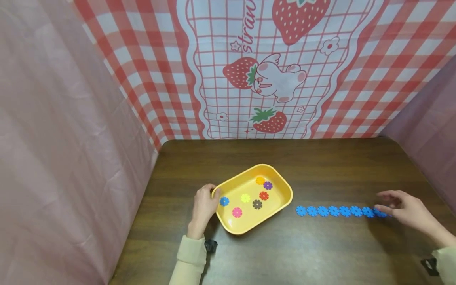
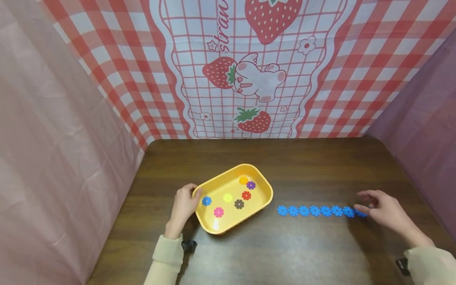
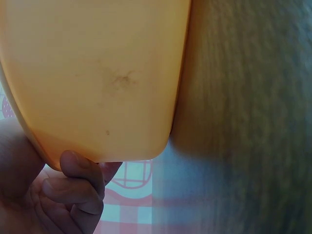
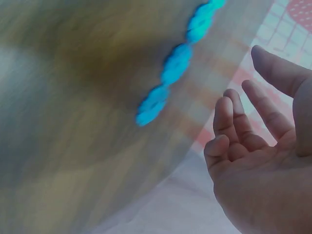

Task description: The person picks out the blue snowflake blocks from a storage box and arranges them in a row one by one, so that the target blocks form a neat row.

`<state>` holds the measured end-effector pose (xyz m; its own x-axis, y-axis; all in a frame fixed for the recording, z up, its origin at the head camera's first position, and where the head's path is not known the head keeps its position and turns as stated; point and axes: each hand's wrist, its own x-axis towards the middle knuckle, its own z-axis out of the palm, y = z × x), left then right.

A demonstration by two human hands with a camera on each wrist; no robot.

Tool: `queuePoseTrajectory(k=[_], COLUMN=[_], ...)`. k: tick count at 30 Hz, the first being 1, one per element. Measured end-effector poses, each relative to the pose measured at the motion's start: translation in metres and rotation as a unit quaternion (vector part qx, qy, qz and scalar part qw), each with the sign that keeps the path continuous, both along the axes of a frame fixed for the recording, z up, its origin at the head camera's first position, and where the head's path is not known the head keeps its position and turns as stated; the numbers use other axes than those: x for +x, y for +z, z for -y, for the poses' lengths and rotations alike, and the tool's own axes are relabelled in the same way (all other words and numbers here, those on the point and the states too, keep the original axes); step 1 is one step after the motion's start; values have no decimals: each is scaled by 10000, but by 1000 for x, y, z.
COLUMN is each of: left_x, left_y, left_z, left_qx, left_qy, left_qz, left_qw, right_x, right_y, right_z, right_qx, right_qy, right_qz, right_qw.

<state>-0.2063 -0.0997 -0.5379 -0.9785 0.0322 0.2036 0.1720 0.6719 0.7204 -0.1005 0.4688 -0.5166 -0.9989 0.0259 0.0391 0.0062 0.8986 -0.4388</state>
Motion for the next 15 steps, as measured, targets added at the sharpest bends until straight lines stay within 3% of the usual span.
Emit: queuePoseTrajectory(k=[3,15], left_x=[-1,0], left_y=[0,-1], left_z=[0,1], left_qx=[9,12], left_qy=[17,-5], left_qz=[34,89], left_qw=[10000,10000], right_x=[-5,-26], right_y=[9,29], right_z=[14,72], right_qx=[-157,-432], right_qy=[118,783], right_qz=[133,-55], right_qw=[9997,9960])
